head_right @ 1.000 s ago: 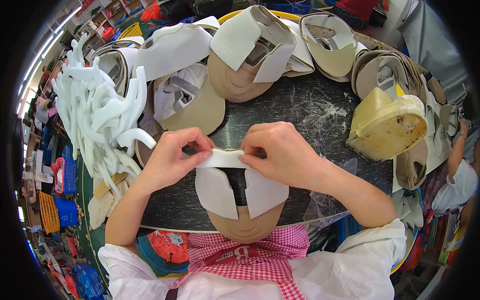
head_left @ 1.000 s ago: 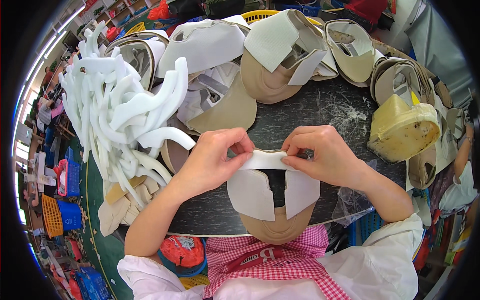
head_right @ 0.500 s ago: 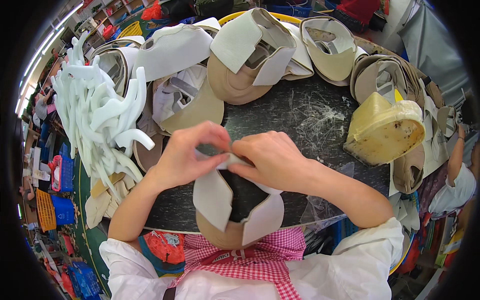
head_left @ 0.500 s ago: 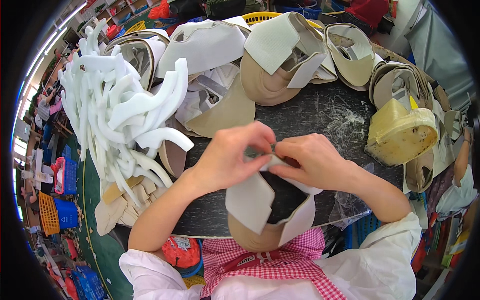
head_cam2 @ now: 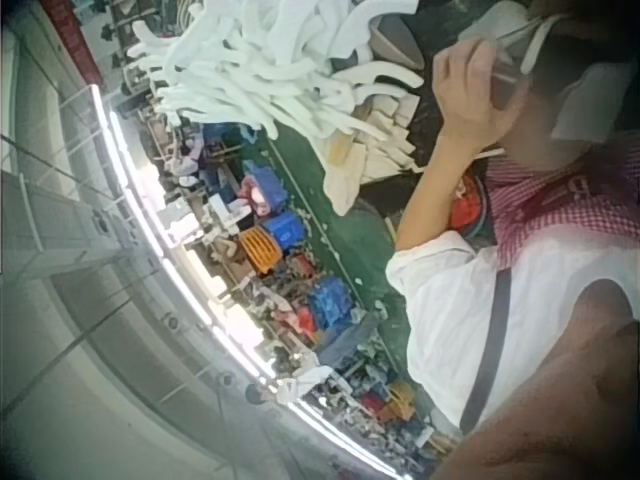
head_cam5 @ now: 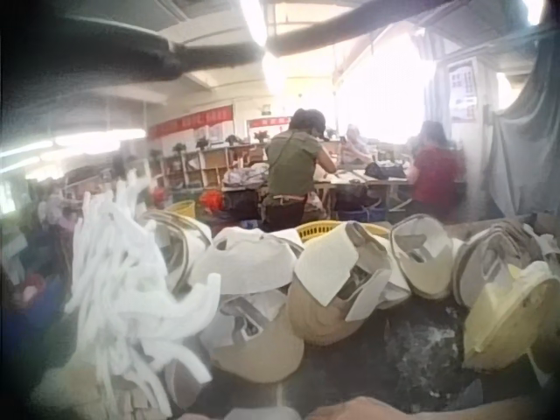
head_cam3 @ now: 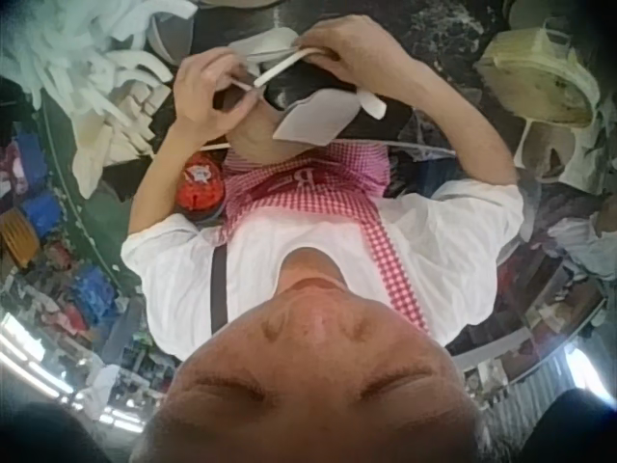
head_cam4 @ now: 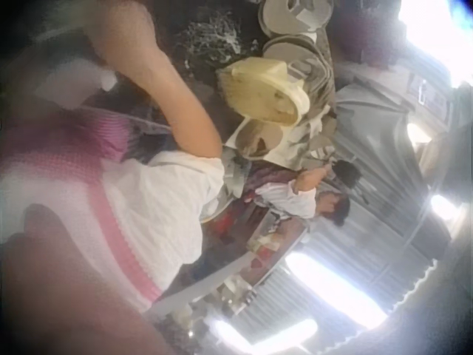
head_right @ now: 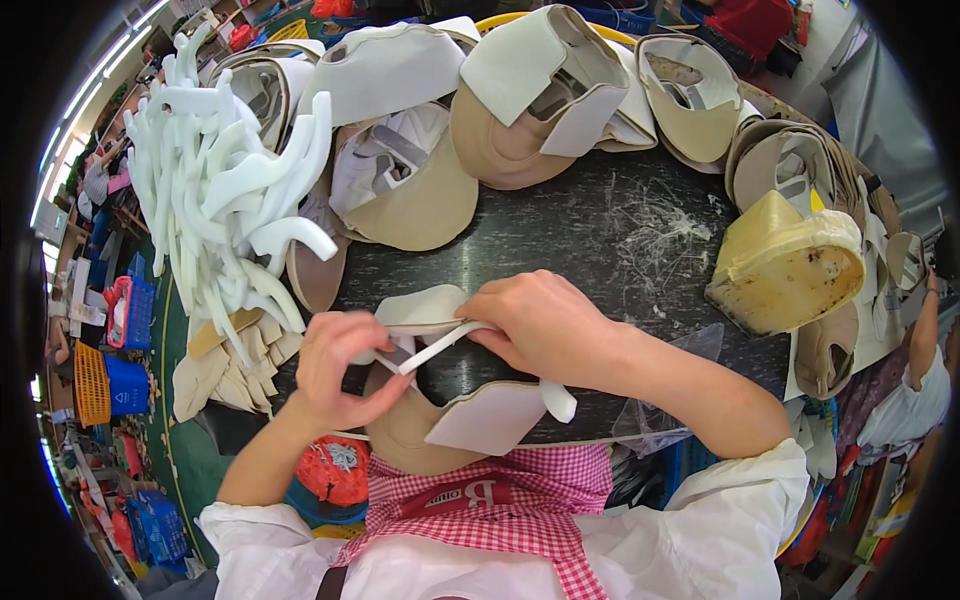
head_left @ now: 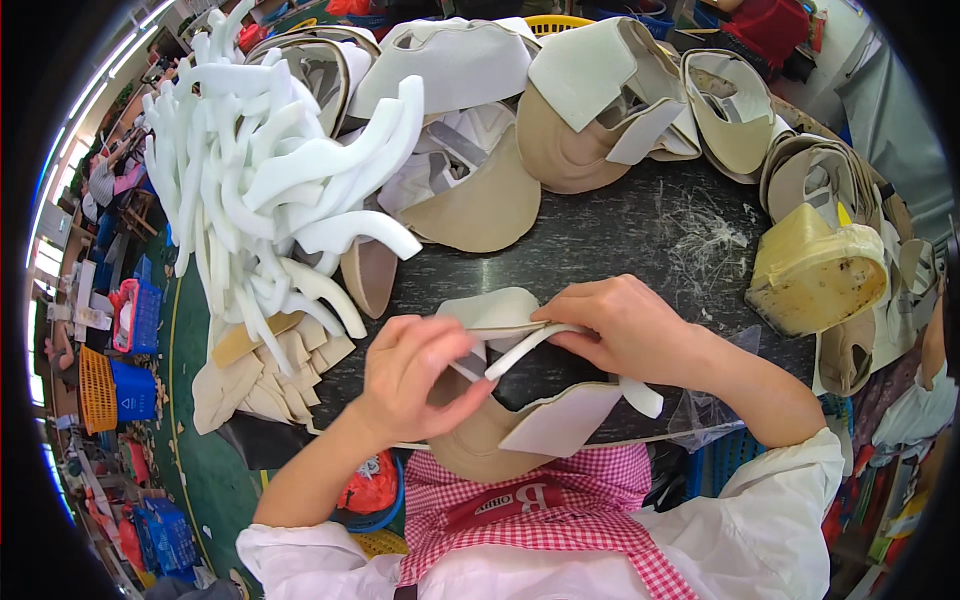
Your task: The person inserts foam padding strips into shoe uppers, folds the fabric over them, and presses and shapes the shoe parts by hand.
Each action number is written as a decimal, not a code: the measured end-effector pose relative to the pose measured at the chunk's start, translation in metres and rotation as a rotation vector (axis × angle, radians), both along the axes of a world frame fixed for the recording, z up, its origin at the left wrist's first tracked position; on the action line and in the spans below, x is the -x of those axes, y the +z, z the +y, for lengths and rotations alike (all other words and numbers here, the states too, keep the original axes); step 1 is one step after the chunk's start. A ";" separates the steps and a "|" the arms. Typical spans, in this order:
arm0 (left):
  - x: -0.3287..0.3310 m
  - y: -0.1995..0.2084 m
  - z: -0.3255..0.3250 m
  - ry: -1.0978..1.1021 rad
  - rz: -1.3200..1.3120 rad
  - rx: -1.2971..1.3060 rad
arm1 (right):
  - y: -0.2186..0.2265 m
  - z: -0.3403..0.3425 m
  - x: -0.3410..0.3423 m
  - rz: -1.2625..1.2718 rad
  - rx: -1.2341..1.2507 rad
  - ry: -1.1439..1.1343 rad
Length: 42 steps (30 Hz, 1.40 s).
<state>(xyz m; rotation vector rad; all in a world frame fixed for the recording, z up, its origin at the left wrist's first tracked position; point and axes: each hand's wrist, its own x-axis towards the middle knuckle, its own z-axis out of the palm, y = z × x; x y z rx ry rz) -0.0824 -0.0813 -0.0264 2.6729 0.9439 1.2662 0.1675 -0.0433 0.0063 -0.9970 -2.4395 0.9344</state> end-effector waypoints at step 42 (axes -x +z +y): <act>-0.008 0.027 0.013 -0.061 -0.053 0.876 | 0.002 -0.005 0.034 -0.213 -0.531 0.127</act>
